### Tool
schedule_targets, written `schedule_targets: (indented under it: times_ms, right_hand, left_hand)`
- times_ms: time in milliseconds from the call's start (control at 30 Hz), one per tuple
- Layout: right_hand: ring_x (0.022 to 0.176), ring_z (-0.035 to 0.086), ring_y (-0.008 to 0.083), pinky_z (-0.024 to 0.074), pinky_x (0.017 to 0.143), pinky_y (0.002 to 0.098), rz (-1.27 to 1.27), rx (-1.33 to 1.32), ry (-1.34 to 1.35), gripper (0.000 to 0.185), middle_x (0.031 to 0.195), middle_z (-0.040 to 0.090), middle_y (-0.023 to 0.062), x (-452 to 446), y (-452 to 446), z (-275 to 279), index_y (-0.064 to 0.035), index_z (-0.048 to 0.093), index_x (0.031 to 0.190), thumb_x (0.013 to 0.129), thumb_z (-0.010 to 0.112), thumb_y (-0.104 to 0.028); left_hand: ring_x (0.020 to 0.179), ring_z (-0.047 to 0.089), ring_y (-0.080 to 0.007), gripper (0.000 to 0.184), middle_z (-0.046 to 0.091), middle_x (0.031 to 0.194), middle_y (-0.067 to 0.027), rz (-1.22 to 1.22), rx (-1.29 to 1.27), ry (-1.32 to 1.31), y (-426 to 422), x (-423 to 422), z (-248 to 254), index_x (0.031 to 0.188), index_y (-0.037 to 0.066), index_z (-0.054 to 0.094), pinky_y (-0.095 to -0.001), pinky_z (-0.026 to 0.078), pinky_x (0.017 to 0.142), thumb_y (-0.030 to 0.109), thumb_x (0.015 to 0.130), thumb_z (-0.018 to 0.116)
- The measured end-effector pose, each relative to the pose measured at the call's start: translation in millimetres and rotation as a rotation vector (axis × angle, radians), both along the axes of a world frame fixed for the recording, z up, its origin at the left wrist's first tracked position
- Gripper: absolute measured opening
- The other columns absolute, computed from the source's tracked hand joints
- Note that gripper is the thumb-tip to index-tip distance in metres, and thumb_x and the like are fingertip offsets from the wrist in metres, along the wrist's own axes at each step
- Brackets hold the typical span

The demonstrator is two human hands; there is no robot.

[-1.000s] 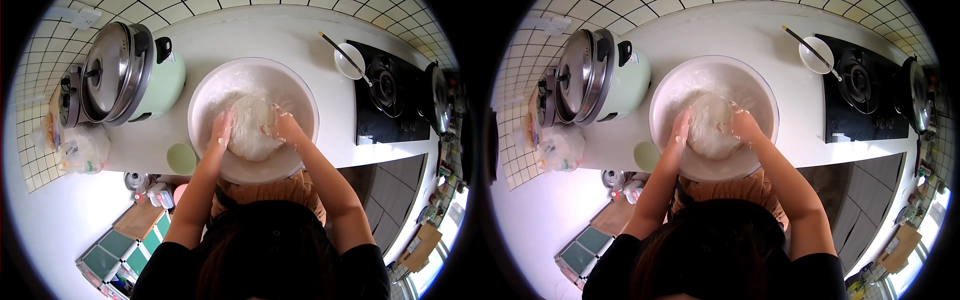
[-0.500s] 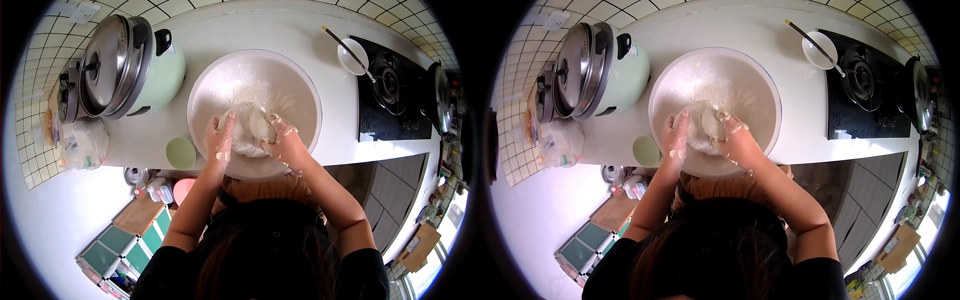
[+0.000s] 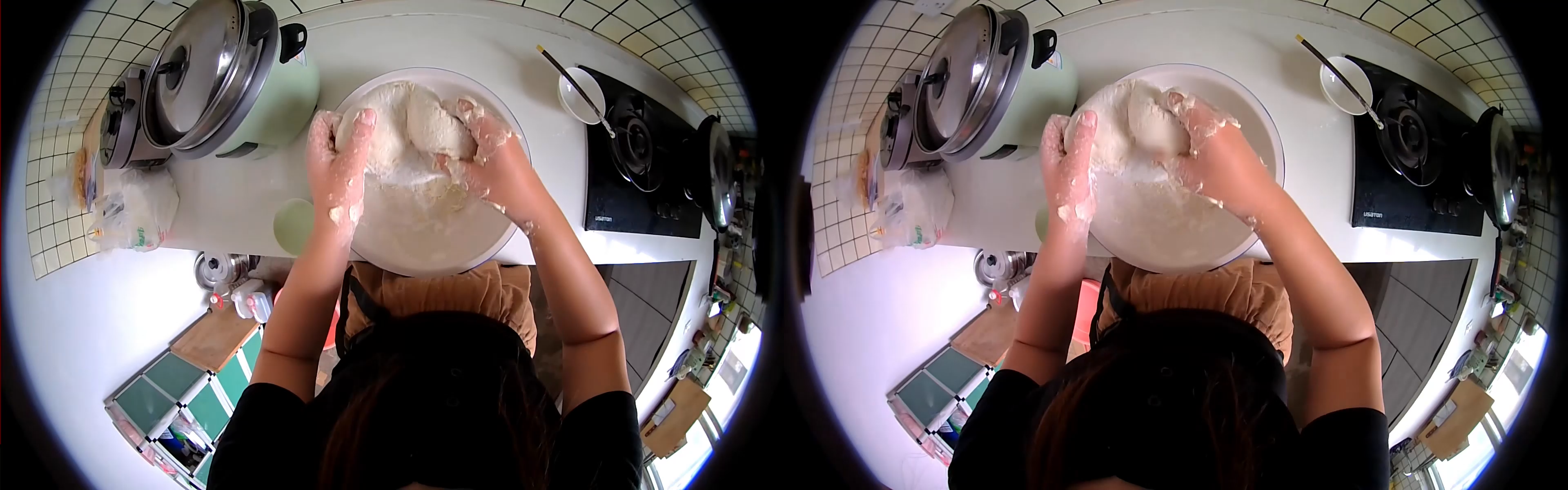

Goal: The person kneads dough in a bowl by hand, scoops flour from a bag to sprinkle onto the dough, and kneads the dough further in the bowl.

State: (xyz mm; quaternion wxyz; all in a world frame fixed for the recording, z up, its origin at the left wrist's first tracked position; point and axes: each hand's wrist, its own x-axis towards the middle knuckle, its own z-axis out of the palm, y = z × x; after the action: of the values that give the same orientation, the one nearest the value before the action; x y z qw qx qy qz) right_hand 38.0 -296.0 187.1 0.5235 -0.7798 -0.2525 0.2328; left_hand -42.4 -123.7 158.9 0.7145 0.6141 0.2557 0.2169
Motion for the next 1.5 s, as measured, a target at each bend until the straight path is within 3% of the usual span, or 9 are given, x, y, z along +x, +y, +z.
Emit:
schedule_targets:
  times_ms: [200, 300, 367, 533, 633, 733, 833, 1000, 1500]
  right_hand:
    - [0.112, 0.051, 0.035, 0.0438, 0.094, 0.0405, 0.052, -0.093, -0.437, 0.05, 0.123, 0.054, 0.0164, -4.4, -18.3, -63.2, -0.0067, 0.053, 0.122, 0.073, 0.066, -0.007]
    - [0.116, 0.049, 0.0352, 0.042, 0.098, 0.0425, 0.144, -0.238, -0.441, 0.047, 0.125, 0.053, 0.0165, -31.5, -39.3, -104.6, -0.0073, 0.055, 0.12, 0.074, 0.064, -0.006]
    - [0.114, 0.05, 0.0356, 0.0429, 0.096, 0.0419, 0.183, -0.197, -0.377, 0.045, 0.123, 0.054, 0.0167, -51.7, -56.5, -127.9, -0.0065, 0.056, 0.119, 0.074, 0.063, -0.005]
    - [0.095, 0.059, 0.0297, 0.0482, 0.081, 0.0334, 0.185, -0.152, 0.165, 0.046, 0.106, 0.056, 0.0176, -68.7, -66.3, -111.0, -0.0005, 0.049, 0.12, 0.075, 0.058, 0.004]
    - [0.088, 0.061, 0.0333, 0.0492, 0.078, 0.036, 0.021, -0.327, 0.272, 0.048, 0.114, 0.054, 0.0189, -49.9, -56.3, -119.3, 0.0011, 0.046, 0.123, 0.077, 0.059, 0.0]
    - [0.114, 0.047, 0.0371, 0.0379, 0.097, 0.0421, -0.052, -0.468, -0.214, 0.063, 0.123, 0.049, 0.0244, -44.6, -37.0, -127.4, 0.0042, 0.039, 0.13, 0.072, 0.062, -0.008]
    - [0.127, 0.036, 0.0388, 0.0283, 0.107, 0.046, -0.055, -0.399, -0.518, 0.067, 0.131, 0.045, 0.0243, -26.4, -11.8, -124.7, 0.0024, 0.039, 0.133, 0.069, 0.059, -0.01]
    - [0.13, 0.033, 0.0401, 0.0233, 0.109, 0.0473, -0.176, 0.006, -0.14, 0.061, 0.136, 0.043, 0.0189, -17.6, 2.8, -165.0, -0.0068, 0.049, 0.13, 0.07, 0.055, -0.015]
    - [0.109, 0.046, 0.0353, 0.0342, 0.094, 0.0507, -0.201, -0.534, -0.556, 0.059, 0.116, 0.054, 0.0134, 11.9, 30.9, -191.0, -0.0134, 0.055, 0.122, 0.07, 0.06, -0.041]
  left_hand:
    - [0.081, 0.05, -0.0097, 0.037, 0.049, 0.09, -0.002, -0.035, 0.185, -0.204, -1.6, 1.3, -42.3, 0.11, 0.004, 0.04, -0.0242, 0.044, 0.073, 0.004, 0.082, 0.066]
    - [0.094, 0.056, -0.0175, 0.048, 0.059, 0.103, -0.0112, -0.253, 0.127, 0.029, -7.1, -30.4, -72.9, 0.127, 0.003, 0.045, -0.0283, 0.044, 0.082, 0.009, 0.083, 0.065]
    - [0.097, 0.058, -0.0243, 0.043, 0.062, 0.105, -0.0145, -0.369, 0.504, 0.155, -7.8, -56.1, -90.2, 0.122, 0.002, 0.052, -0.0325, 0.043, 0.087, 0.012, 0.083, 0.066]
    - [0.104, 0.054, -0.0325, 0.036, 0.062, 0.104, -0.0146, -0.515, 0.754, 0.224, -15.8, -81.3, -79.2, 0.118, 0.005, 0.056, -0.0382, 0.042, 0.09, 0.014, 0.083, 0.063]
    - [0.106, 0.052, -0.035, 0.035, 0.061, 0.105, -0.0161, -0.501, 0.877, 0.371, -17.9, -64.8, -78.4, 0.119, 0.007, 0.056, -0.0453, 0.039, 0.094, 0.017, 0.085, 0.06]
    - [0.112, 0.048, -0.0384, 0.037, 0.057, 0.108, -0.0187, -0.346, 1.374, 0.293, -18.4, -33.8, -90.2, 0.121, 0.008, 0.056, -0.0517, 0.033, 0.099, 0.021, 0.087, 0.056]
    - [0.119, 0.042, -0.0422, 0.039, 0.053, 0.119, -0.0225, -0.32, 1.464, 0.288, -17.7, -6.1, -105.3, 0.123, 0.009, 0.055, -0.0541, 0.029, 0.102, 0.027, 0.089, 0.052]
    - [0.126, 0.039, -0.0379, 0.044, 0.046, 0.133, -0.0192, -0.393, 1.103, 0.327, -14.3, 24.8, -123.7, 0.128, 0.009, 0.05, -0.0515, 0.03, 0.103, 0.034, 0.092, 0.045]
    - [0.114, 0.046, -0.0305, 0.047, 0.053, 0.123, -0.0093, -0.323, 1.191, 0.376, -7.3, 27.3, -176.1, 0.127, 0.012, 0.048, -0.0475, 0.029, 0.099, 0.033, 0.085, 0.048]
